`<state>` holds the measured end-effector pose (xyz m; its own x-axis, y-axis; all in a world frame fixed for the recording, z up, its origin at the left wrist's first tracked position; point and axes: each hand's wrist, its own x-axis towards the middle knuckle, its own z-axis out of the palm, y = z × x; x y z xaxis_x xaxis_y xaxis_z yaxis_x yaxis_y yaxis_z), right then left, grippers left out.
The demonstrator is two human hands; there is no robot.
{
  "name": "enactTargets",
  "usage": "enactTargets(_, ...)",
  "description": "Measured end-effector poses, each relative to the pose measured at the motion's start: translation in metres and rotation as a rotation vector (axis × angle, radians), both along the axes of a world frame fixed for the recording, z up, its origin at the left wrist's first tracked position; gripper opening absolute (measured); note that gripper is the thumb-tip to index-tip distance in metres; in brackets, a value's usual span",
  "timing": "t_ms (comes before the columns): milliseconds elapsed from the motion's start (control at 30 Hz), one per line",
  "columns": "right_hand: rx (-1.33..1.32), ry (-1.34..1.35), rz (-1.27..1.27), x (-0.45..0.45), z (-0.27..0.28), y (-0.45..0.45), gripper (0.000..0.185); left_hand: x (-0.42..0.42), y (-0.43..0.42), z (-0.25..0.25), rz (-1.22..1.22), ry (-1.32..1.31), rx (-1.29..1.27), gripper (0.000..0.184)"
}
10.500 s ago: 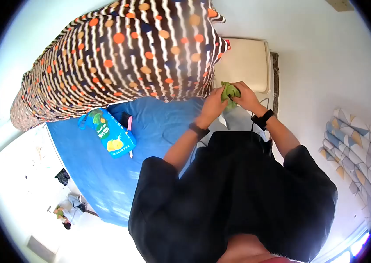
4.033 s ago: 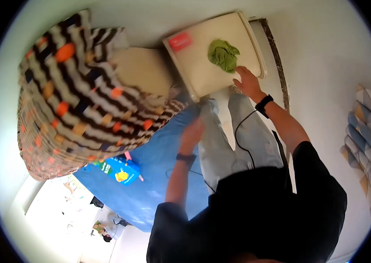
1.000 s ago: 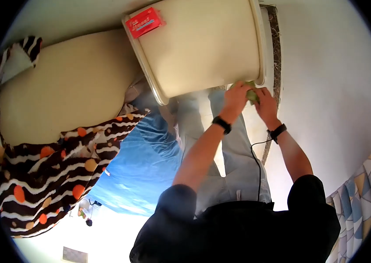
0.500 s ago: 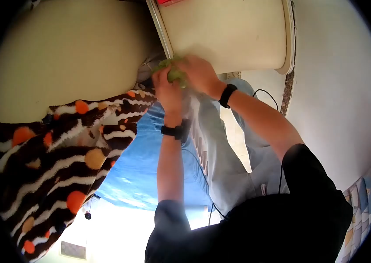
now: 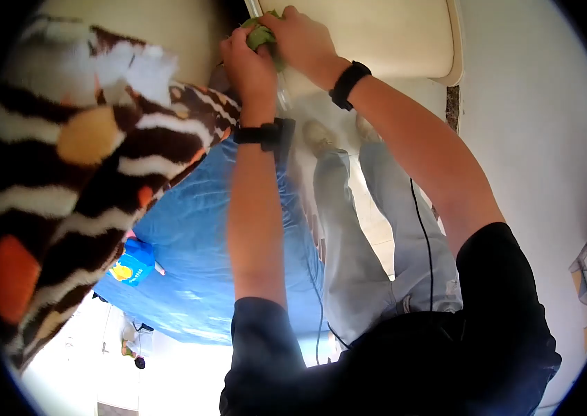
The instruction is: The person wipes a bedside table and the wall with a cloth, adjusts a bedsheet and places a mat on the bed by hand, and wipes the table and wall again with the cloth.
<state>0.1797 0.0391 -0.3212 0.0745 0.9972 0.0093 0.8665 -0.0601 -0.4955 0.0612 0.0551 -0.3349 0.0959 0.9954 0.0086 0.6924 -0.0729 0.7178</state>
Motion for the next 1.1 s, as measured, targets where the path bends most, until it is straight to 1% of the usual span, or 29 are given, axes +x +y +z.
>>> enactTargets(67,-0.054,0.002,0.037,-0.003,-0.004,-0.017,0.028,-0.007,-0.023,0.002,0.004,-0.021,-0.033,0.033)
enactTargets(200,-0.063,0.041,0.043,-0.008,-0.003,-0.063,0.031,-0.012,-0.077,0.006,0.051,-0.103,-0.027,0.037)
enactTargets(233,-0.056,0.043,0.049,-0.011,-0.003,-0.073,0.032,-0.011,-0.089,0.008,0.097,-0.137,-0.049,0.037)
enactTargets(300,-0.028,0.056,0.055,-0.016,-0.007,-0.091,0.033,-0.014,-0.11,0.002,0.121,-0.14,0.012,0.037)
enactTargets(367,0.016,0.075,0.062,-0.016,-0.016,-0.104,0.034,-0.011,-0.125,-0.002,0.158,-0.164,0.077,0.036)
enactTargets(467,0.11,0.093,0.123,-0.008,-0.044,-0.128,0.041,-0.01,-0.149,-0.014,0.132,-0.058,0.161,0.035)
enactTargets(600,0.271,0.182,0.189,-0.006,-0.084,-0.163,0.052,-0.011,-0.185,-0.034,0.145,-0.038,0.165,0.04)
enactTargets(733,0.386,0.265,0.218,0.004,-0.104,-0.168,0.057,-0.012,-0.189,-0.062,0.146,-0.047,0.29,0.046)
enactTargets(767,0.426,0.277,0.221,0.008,-0.106,-0.165,0.058,-0.01,-0.186,-0.069,0.122,-0.002,0.409,0.046)
enactTargets(867,0.535,0.338,0.209,0.023,-0.105,-0.156,0.058,-0.001,-0.172,-0.081,0.06,0.046,0.655,0.046)
enactTargets(900,0.594,0.323,0.189,0.031,-0.107,-0.155,0.058,0.008,-0.169,-0.087,0.055,-0.003,0.705,0.048)
enactTargets(967,0.702,0.297,0.156,0.044,-0.113,-0.157,0.059,0.022,-0.164,-0.097,-0.021,-0.044,0.762,0.049)
enactTargets(1067,0.859,0.167,0.07,0.077,-0.128,-0.165,0.061,0.053,-0.155,-0.103,-0.165,-0.091,0.787,0.051)
enactTargets(1100,0.856,0.156,0.037,0.09,-0.13,-0.171,0.063,0.065,-0.154,-0.105,-0.222,-0.115,0.812,0.051)
